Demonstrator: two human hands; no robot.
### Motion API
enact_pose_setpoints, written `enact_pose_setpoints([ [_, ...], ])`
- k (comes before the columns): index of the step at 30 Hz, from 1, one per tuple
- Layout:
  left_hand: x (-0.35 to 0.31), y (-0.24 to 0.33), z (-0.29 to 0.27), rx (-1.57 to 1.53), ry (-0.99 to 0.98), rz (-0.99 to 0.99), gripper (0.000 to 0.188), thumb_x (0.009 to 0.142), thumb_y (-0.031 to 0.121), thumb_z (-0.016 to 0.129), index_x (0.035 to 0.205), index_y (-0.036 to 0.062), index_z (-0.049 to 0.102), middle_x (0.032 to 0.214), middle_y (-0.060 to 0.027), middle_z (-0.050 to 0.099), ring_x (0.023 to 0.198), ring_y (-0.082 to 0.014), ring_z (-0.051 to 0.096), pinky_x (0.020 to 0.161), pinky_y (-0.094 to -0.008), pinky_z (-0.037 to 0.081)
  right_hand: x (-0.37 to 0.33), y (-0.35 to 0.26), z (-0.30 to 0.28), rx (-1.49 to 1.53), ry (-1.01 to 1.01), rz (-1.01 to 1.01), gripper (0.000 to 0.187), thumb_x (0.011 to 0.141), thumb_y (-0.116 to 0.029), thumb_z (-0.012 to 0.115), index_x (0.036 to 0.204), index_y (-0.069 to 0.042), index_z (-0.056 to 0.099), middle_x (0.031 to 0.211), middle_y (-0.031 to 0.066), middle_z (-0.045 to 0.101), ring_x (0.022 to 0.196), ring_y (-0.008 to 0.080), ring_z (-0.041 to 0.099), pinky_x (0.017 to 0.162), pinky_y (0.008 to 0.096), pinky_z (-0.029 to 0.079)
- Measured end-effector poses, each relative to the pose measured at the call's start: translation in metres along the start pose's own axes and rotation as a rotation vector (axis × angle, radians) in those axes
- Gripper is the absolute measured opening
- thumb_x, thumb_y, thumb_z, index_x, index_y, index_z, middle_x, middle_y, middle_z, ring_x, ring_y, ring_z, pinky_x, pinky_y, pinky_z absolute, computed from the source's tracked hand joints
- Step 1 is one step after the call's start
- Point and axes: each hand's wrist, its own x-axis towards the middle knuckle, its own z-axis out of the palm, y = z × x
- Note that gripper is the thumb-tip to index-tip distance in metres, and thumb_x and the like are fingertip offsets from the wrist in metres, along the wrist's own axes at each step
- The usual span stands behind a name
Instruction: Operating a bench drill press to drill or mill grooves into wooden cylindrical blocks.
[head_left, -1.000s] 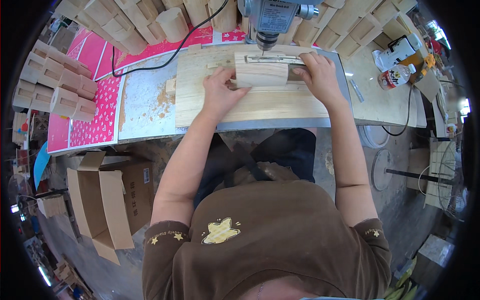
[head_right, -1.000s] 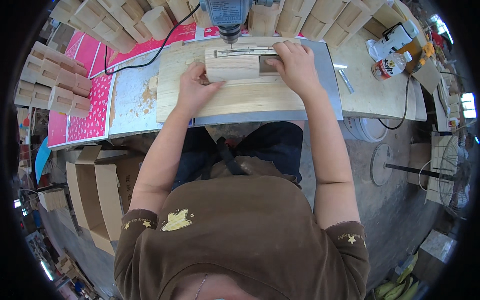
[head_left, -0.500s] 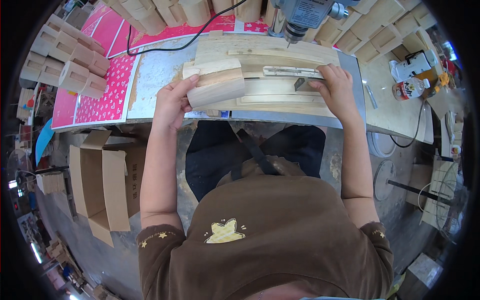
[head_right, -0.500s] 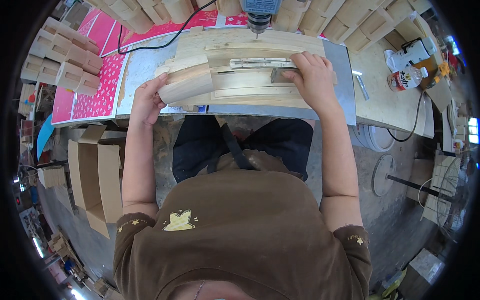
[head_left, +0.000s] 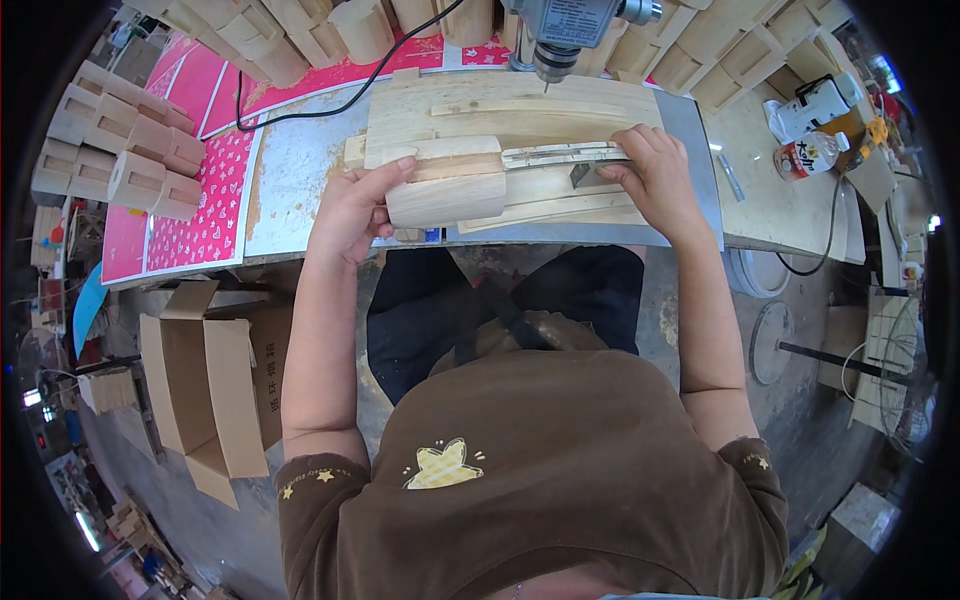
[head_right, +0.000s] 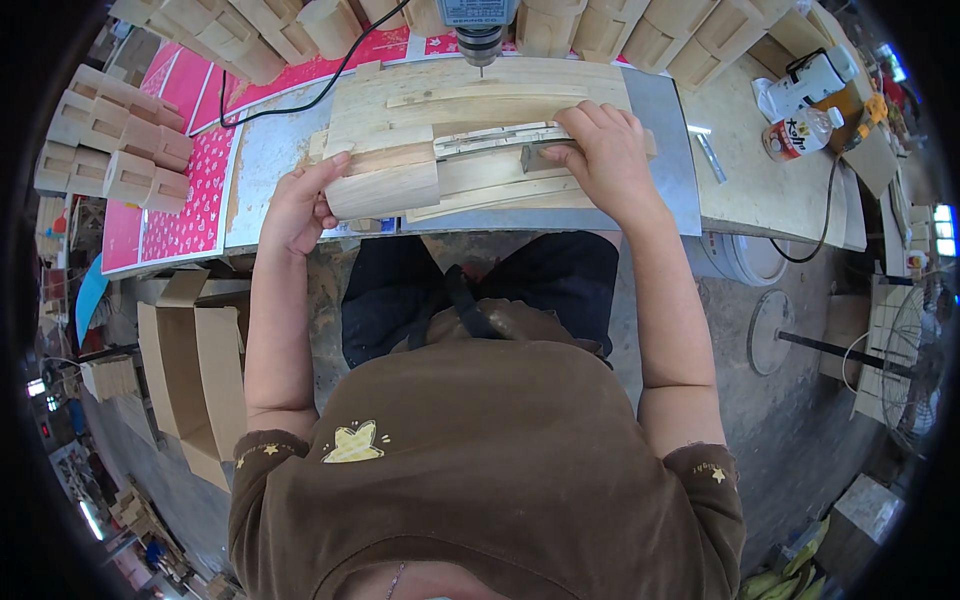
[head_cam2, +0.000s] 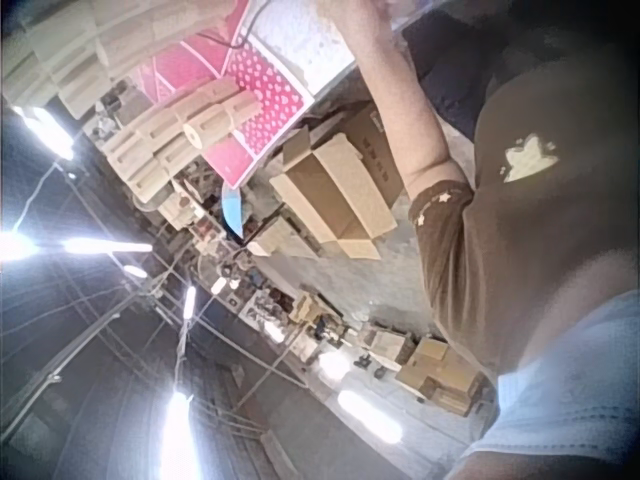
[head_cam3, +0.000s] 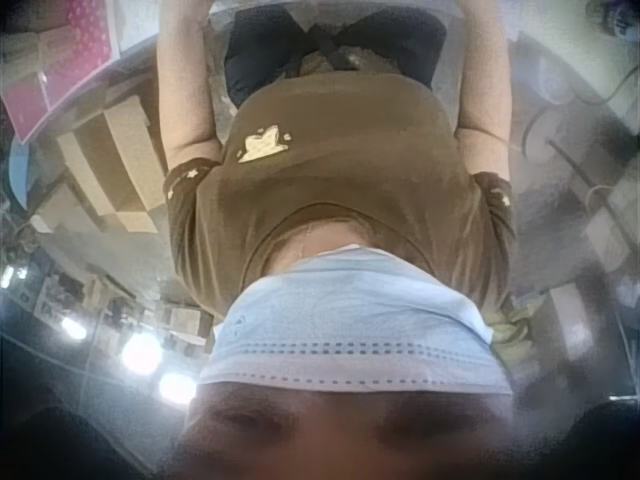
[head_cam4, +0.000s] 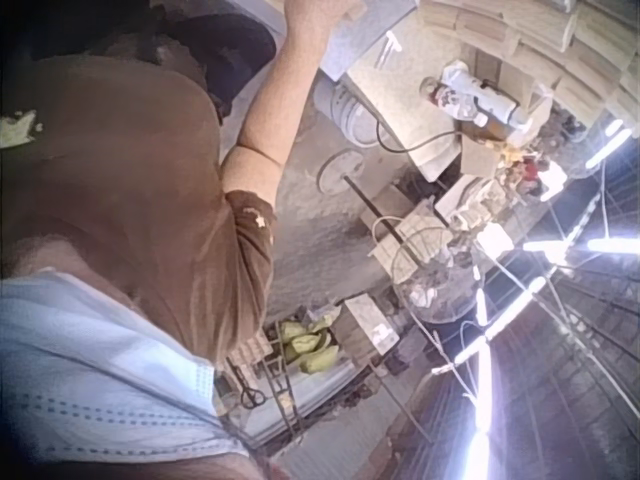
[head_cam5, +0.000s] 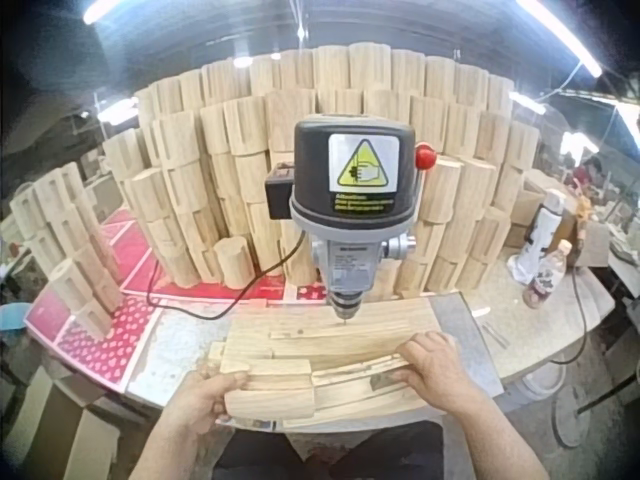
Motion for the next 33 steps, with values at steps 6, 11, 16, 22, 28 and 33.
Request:
enact_pose_setpoints([
  [6,0.016,-0.016,0.028,-0.073,-0.125,-0.072,0.031,0.078,0.028,0.073,0.073,0.0008,0.059,0.055,0.0014,0.050,0.041,-0.0048,0.039,0.037,-0.0207,0.033,0.002,-0.009,0.006,-0.053,0.034,-0.004,0.026,0.073,-0.021,0.069,0.093,-0.009,0.058,0.087,0.0037,0.057,0.090,0.0241,0.054,0.086,0.0391,0.036],
  [11,0.032,-0.029,0.061,-0.073,-0.146,-0.016,0.035,0.077,0.031,0.076,0.071,0.0028,0.057,0.053,0.0017,0.046,0.045,-0.0066,0.041,0.045,-0.0224,0.039,0.000,-0.011,0.009,-0.104,0.084,0.026,0.030,0.069,-0.019,0.072,0.093,-0.010,0.058,0.088,0.0042,0.058,0.089,0.0254,0.055,0.088,0.0409,0.036],
  [16,0.035,-0.051,0.070,-0.023,-0.051,0.398,0.043,0.072,0.029,0.079,0.096,-0.0026,0.060,0.078,-0.0050,0.058,0.070,-0.0145,0.055,0.062,-0.0237,0.044,0.008,0.012,0.014,-0.156,0.121,0.074,0.036,0.068,-0.019,0.074,0.101,-0.012,0.060,0.093,0.0035,0.059,0.092,0.0263,0.055,0.087,0.0423,0.038],
  [22,0.051,-0.070,0.064,0.898,0.234,1.051,0.065,0.058,0.022,0.082,0.115,0.0025,0.058,0.098,-0.0117,0.061,0.101,-0.0294,0.053,0.088,-0.0413,0.042,0.035,0.014,0.029,-0.081,0.087,0.209,0.041,0.068,-0.021,0.074,0.106,-0.014,0.062,0.098,0.0024,0.061,0.096,0.0265,0.054,0.085,0.0432,0.039],
  [28,0.073,-0.075,0.048,0.933,0.240,0.825,0.065,0.057,0.027,0.082,0.116,0.0102,0.061,0.091,-0.0034,0.059,0.095,-0.0249,0.050,0.090,-0.0393,0.030,0.039,0.008,0.037,-0.058,0.137,0.123,0.038,0.070,-0.019,0.074,0.105,-0.012,0.062,0.102,0.0043,0.061,0.098,0.0260,0.055,0.084,0.0400,0.042],
  [33,0.071,-0.073,0.045,0.943,0.203,0.849,0.059,0.060,0.030,0.080,0.113,0.0105,0.064,0.085,0.0011,0.059,0.088,-0.0216,0.050,0.086,-0.0394,0.029,0.057,0.022,-0.002,0.332,0.521,0.008,0.023,0.079,-0.016,0.070,0.097,-0.005,0.064,0.098,0.0081,0.065,0.085,0.0231,0.061,0.073,0.0312,0.048],
])
